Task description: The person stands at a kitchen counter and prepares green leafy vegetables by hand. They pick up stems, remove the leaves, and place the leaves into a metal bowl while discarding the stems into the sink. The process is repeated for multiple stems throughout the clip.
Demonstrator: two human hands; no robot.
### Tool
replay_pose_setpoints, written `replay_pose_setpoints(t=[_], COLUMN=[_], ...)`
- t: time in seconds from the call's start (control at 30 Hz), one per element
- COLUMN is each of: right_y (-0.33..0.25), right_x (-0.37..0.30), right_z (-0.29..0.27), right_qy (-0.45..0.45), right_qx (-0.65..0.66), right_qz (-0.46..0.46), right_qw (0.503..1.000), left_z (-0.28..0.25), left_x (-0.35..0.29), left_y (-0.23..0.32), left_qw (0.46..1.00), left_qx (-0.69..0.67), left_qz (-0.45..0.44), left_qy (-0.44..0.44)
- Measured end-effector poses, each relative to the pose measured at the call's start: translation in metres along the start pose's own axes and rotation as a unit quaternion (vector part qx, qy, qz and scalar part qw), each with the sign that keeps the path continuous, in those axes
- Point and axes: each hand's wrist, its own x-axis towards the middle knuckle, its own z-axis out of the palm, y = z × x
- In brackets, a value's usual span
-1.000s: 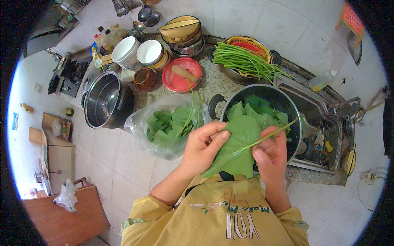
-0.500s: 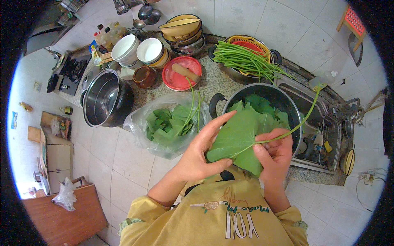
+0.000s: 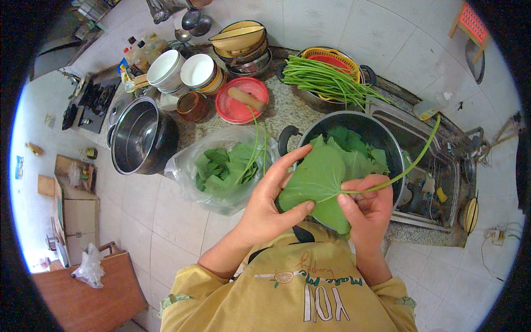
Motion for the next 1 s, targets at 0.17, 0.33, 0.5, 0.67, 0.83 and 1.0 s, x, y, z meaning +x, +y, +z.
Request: replay_pose_setpoints(t=[0.17,0.33,0.5,0.67,0.83,1.0], right_y=[0.0001,-0.0008,-0.0003,0.0006,0.0024,0.0043], right_x=[0.001,0.0007,0.0006,-0.0002,-0.0005,-0.0011], right_z=[-0.0017,-0.0027,-0.0039,-0.005,-0.0052,-0.0047], right_qy=[0.008,0.015,0.012,0.005,0.0,0.003], right_qx=[0.005,0.017,0.007,-0.002,-0.017,-0.021], right_qz=[0.0,0.009,0.001,-0.019,-0.047,-0.067], right_qw=[1.0,1.0,1.0,1.0,0.999,0.998], left_z=[-0.0003,0.0029,0.0038,0.0036,0.0059,0.0051], left_x=[-0.0003,0.0004,0.0009,0.0023,0.0038,0.0032], left_y=[0.0021,0.0031,0.0043,0.0036,0.0031,0.0012], left_qw=[1.0,1.0,1.0,0.998,0.992,0.988], left_qx=[0.024,0.021,-0.007,-0.06,-0.117,-0.141], left_qz=[0.005,0.011,-0.008,-0.033,-0.056,-0.065], left_qy=[-0.014,-0.009,-0.009,-0.015,0.001,-0.005])
